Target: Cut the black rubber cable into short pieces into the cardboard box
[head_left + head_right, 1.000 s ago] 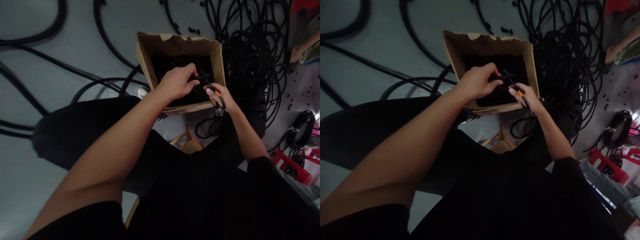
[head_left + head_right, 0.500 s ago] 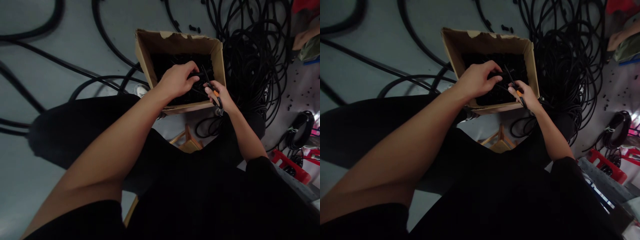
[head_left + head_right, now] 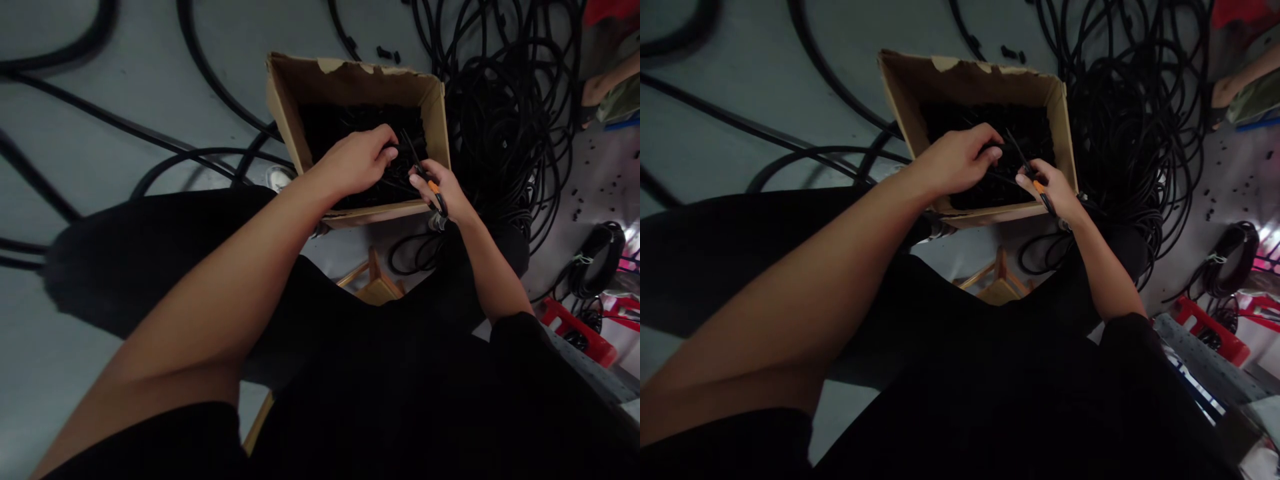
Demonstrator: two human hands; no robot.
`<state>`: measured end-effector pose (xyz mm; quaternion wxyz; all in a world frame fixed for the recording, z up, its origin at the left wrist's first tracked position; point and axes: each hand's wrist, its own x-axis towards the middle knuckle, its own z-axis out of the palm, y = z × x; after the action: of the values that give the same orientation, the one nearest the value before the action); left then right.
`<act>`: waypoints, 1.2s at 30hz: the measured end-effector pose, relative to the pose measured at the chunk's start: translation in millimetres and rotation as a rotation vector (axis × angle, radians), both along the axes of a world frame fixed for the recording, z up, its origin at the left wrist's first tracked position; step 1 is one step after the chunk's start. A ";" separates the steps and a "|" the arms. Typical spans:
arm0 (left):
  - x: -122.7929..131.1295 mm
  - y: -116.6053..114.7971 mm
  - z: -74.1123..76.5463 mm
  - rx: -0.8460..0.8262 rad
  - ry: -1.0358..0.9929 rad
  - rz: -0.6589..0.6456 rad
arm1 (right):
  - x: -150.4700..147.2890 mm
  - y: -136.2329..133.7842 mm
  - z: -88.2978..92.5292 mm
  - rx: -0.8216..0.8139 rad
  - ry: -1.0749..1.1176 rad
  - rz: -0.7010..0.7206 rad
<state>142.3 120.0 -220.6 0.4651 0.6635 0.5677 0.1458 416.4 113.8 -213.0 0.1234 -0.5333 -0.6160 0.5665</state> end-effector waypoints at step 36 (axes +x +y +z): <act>5.6 0.0 -0.7 -0.151 0.200 -0.193 | -10.3 -12.0 -4.6 -0.279 0.000 0.005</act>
<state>147.9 120.0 -221.2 0.4667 0.6893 0.5540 -0.0098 406.0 101.8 -217.6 0.0467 -0.5436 -0.5328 0.6469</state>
